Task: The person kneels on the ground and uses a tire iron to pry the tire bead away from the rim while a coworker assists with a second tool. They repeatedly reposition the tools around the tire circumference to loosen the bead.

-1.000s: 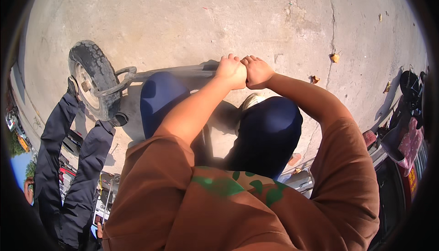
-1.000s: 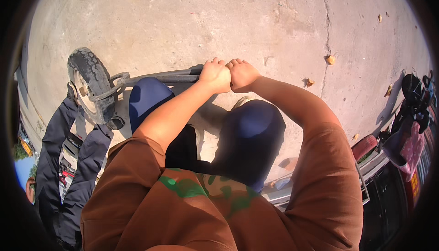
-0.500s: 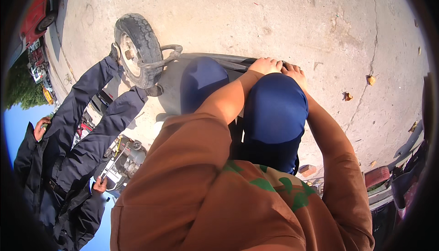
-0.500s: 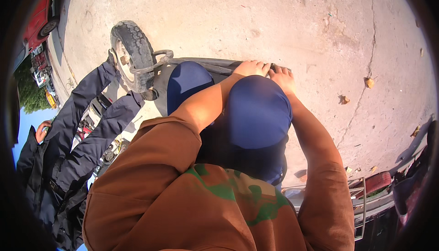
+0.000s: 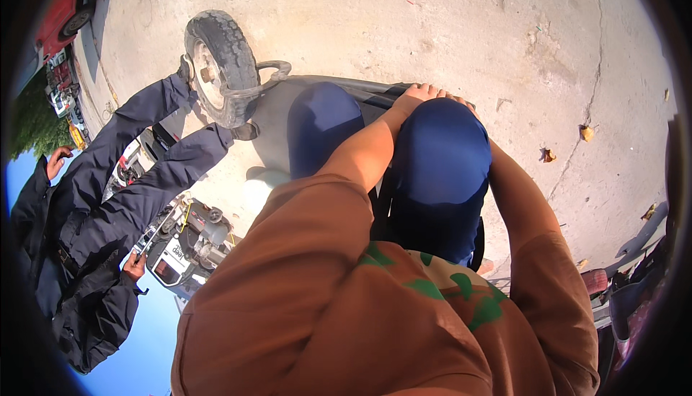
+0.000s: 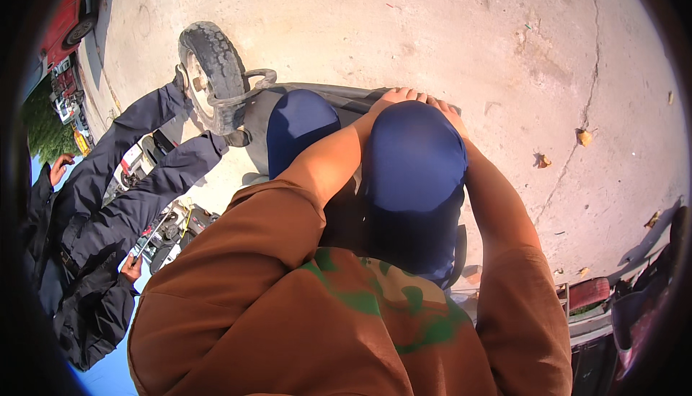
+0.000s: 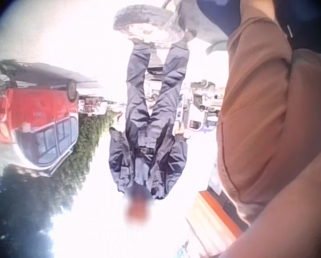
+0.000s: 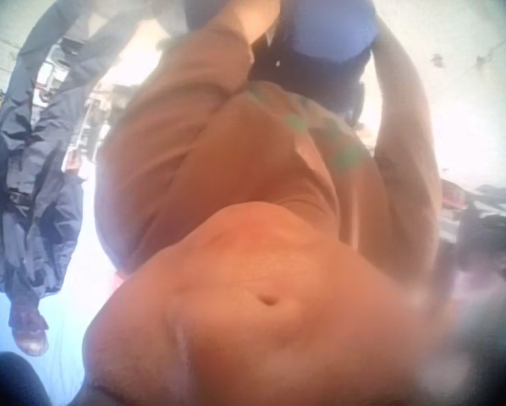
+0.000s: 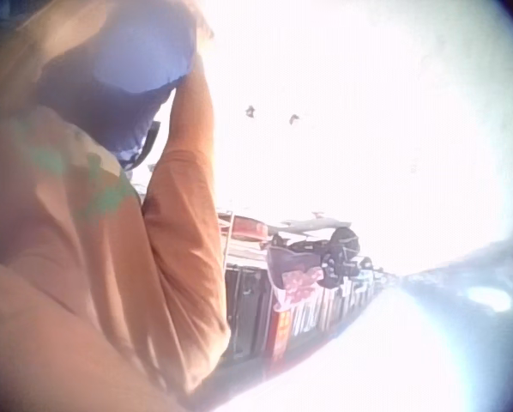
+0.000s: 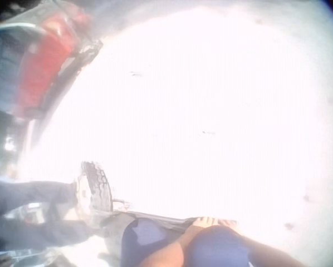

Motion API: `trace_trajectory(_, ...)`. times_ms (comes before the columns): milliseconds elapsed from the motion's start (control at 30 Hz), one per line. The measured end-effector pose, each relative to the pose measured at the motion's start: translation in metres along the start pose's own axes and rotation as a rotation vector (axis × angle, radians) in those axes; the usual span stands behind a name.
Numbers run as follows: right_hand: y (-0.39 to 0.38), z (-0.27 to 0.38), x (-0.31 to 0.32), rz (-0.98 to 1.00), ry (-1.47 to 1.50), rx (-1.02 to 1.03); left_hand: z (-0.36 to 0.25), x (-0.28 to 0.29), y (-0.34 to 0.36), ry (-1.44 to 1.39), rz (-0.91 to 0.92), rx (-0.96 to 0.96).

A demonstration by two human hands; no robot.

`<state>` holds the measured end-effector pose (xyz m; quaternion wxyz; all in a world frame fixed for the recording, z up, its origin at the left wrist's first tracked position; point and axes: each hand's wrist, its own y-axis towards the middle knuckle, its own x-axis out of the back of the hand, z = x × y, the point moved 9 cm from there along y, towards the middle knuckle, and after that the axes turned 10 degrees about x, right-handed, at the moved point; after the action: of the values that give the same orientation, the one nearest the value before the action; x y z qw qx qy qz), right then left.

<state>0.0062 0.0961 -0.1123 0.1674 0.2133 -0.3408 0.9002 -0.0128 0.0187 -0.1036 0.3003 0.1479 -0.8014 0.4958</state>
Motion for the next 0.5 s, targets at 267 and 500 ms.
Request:
trace_trajectory(267, -0.005, 0.009, 0.005, 0.016, -0.117, -0.077, -0.008, -0.003, -0.002, 0.113, 0.203, 0.08)
trace_trajectory(500, -0.014, 0.006, 0.027, 0.03, -0.032, -0.432, 0.001, -0.008, 0.001, -0.065, 0.171, 0.274)
